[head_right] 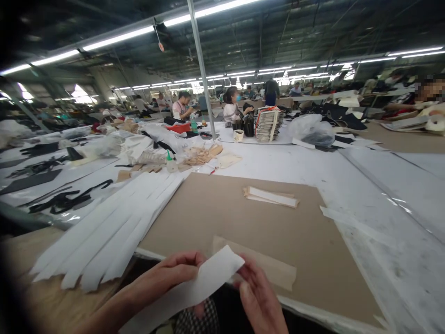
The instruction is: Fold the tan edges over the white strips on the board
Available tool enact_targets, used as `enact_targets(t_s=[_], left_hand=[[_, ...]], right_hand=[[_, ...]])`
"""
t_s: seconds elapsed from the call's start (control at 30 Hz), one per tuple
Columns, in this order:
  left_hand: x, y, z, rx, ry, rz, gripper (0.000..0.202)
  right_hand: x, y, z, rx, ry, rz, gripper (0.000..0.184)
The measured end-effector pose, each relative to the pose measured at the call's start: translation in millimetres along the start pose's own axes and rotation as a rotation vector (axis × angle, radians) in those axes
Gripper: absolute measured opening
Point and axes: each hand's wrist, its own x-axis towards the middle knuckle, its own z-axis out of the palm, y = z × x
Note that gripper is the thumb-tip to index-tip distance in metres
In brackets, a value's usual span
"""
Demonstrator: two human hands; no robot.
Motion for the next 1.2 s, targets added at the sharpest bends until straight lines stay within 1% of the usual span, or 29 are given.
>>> enact_targets(t_s=[0.03,0.07,0.13,0.2,0.27,0.37,0.43,0.5,0.6,0.73,0.8,0.83,0.87,0.9,0.93,0.97,1.0,1.03,1.07,1.1,1.13,1.17,1.2], left_hand=[[-7.9,-5.6,7.2,-0.032,-0.016,-0.015,0.016],[-14.0,-11.0,13.1,-0.049,-0.03,-0.026,0.016],[-22.7,-21.0,21.3,-0.063,-0.059,-0.029,0.016],[-28.6,-29.5,25.9,-0.069,-0.103,-0.029,0.018],[-33.1,-36.8,28.0,-0.074,-0.139,-0.038,0.021],[-38.6,-45.9,28.6,-0.083,-0.187,-0.011,0.036],[-42.0,-50.4,28.7,-0.091,-0.235,0.027,0.042],[-45.4,-53.4,29.4,-0.089,-0.273,0.035,0.041],[-49.9,-55.7,31.7,-0.058,-0.264,0.014,0.035],[-54.1,-54.6,35.5,0.023,-0.189,0.002,0.03],[-55.3,-52.3,37.5,0.134,-0.145,0.028,0.025],[-55.3,-51.4,38.6,0.24,-0.111,0.065,0.02],[-54.8,-50.9,39.7,0.392,-0.062,0.131,0.015],[-53.6,-51.2,40.9,0.586,0.002,0.23,0.01],[-51.4,-52.4,42.2,0.81,0.079,0.363,0.011],[-48.3,-54.6,43.5,1.041,0.161,0.519,0.016],[-44.3,-57.7,45.0,1.258,0.242,0.679,0.021],[-39.6,-61.3,46.8,1.438,0.31,0.829,0.025],[-34.3,-65.1,48.7,1.573,0.359,0.951,0.028],[-28.8,-68.9,50.7,1.662,0.387,1.031,0.029],[-23.5,-72.3,52.7,1.714,0.4,1.076,0.029],[-18.7,-75.2,54.3,1.738,0.4,1.1,0.028],[-14.5,-77.4,55.2,1.743,0.394,1.111,0.027]], right_hand=[[0.5,-6.0,2.2,0.107,-0.024,0.002,0.064],[-0.6,-11.2,3.7,0.145,-0.056,0.018,0.063],[-6.9,-19.0,4.3,0.105,-0.143,0.056,0.052],[-16.8,-24.0,2.7,0.003,-0.187,0.073,0.04],[-27.2,-27.5,0.2,-0.052,-0.154,0.062,0.039],[-39.2,-30.9,-4.3,-0.073,-0.084,0.038,0.038],[-44.2,-31.8,-8.2,-0.076,-0.097,0.035,0.038],[-47.9,-31.5,-12.7,-0.065,-0.131,0.041,0.039],[-52.7,-30.0,-19.1,-0.028,-0.139,0.043,0.038],[-58.3,-30.1,-26.9,0.003,-0.099,0.033,0.038],[-59.8,-30.0,-32.5,-0.027,-0.093,0.021,0.04],[-60.3,-29.0,-35.9,-0.045,-0.07,0.015,0.042],[-60.8,-27.1,-39.5,-0.056,-0.03,0.016,0.046],[-61.5,-24.2,-43.1,-0.053,0.02,0.035,0.05],[-62.4,-20.4,-46.4,-0.033,0.063,0.08,0.055],[-63.7,-15.8,-49.1,0.004,0.078,0.149,0.061],[-65.4,-11.0,-50.8,0.06,0.054,0.228,0.068],[-67.2,-6.3,-51.5,0.131,-0.007,0.301,0.076],[-69.0,-2.1,-51.3,0.205,-0.09,0.359,0.083],[-70.5,1.3,-50.2,0.277,-0.165,0.396,0.088],[-71.4,4.0,-48.8,0.327,-0.213,0.408,0.088],[-71.5,6.0,-47.3,0.345,-0.227,0.406,0.083],[-70.8,7.6,-46.2,0.328,-0.214,0.401,0.072]])
